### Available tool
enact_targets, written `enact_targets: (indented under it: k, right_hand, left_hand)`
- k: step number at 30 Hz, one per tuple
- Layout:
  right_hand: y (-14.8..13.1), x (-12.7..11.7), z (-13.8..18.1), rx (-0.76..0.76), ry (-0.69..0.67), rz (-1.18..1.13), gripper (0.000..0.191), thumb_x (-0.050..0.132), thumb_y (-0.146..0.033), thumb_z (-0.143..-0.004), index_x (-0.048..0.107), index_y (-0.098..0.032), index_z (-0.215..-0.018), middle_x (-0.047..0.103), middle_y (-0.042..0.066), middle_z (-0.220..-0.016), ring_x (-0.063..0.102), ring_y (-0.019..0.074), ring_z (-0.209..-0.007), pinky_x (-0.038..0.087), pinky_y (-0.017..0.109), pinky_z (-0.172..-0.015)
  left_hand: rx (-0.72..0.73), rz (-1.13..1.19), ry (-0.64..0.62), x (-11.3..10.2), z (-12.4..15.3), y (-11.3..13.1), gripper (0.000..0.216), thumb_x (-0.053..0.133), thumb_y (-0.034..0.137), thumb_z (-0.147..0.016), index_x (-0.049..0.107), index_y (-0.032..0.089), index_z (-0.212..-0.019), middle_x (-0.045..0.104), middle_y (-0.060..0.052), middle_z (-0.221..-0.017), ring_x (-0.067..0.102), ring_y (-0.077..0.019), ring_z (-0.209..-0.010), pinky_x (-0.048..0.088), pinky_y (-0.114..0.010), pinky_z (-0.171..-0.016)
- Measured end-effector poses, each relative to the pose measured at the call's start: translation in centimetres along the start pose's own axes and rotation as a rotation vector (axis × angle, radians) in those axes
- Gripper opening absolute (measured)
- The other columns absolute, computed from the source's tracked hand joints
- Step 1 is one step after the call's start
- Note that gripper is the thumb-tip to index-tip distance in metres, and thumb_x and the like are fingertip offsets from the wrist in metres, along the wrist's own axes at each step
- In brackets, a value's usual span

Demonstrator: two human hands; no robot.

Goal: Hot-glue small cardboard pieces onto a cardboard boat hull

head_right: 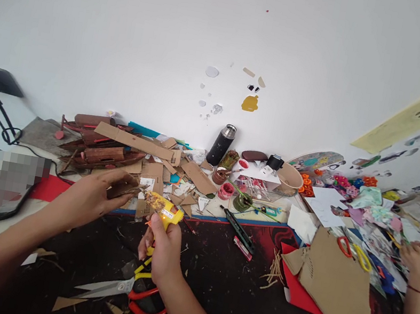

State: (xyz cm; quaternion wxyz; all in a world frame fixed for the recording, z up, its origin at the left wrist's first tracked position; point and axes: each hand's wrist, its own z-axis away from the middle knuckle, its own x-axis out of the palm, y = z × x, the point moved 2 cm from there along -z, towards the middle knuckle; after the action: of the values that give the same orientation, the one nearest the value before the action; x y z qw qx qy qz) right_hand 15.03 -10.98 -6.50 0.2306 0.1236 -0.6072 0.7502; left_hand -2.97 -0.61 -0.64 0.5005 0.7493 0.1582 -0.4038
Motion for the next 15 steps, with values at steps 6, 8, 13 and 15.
enact_targets:
  k: [6,8,13,15]
  right_hand:
    - [0.29,0.33,0.24,0.016,-0.062,0.014,0.063,0.085,-0.076,-0.08,0.063,-0.017,-0.081,0.047,-0.01,-0.048,0.043,0.0067,-0.032,0.026,0.019,-0.035]
    - [0.42,0.34,0.18,0.023,-0.071,0.026,0.063,0.085,-0.077,-0.081,0.063,-0.017,-0.082,0.046,-0.01,-0.047,0.043,0.007,-0.032,0.026,0.019,-0.035]
    - [0.65,0.19,0.05,0.037,-0.077,0.036,0.064,0.085,-0.077,-0.08,0.062,-0.018,-0.079,0.045,-0.01,-0.046,0.042,0.0069,-0.032,0.027,0.019,-0.034]
    - [0.67,0.1,0.06,0.034,-0.067,0.033,0.064,0.085,-0.077,-0.08,0.063,-0.017,-0.081,0.046,-0.01,-0.047,0.042,0.0069,-0.032,0.027,0.019,-0.035]
  left_hand:
    - [0.002,-0.063,-0.014,0.13,0.03,-0.18,0.03,0.055,0.045,-0.094,0.07,0.023,-0.108,0.083,-0.012,-0.113,0.078,-0.034,-0.1,0.057,-0.043,-0.086]
    - [0.017,-0.063,-0.005,0.2,0.06,-0.31,0.029,0.056,0.044,-0.093,0.071,0.024,-0.109,0.083,-0.012,-0.112,0.077,-0.0332,-0.101,0.057,-0.042,-0.086]
    - [0.033,-0.077,0.0,0.29,0.1,-0.42,0.026,0.058,0.042,-0.093,0.071,0.024,-0.107,0.083,-0.011,-0.109,0.077,-0.0328,-0.099,0.057,-0.041,-0.086]
    - [0.031,-0.089,-0.013,0.28,0.09,-0.34,0.027,0.056,0.043,-0.094,0.07,0.023,-0.107,0.083,-0.013,-0.111,0.077,-0.034,-0.1,0.057,-0.042,-0.086]
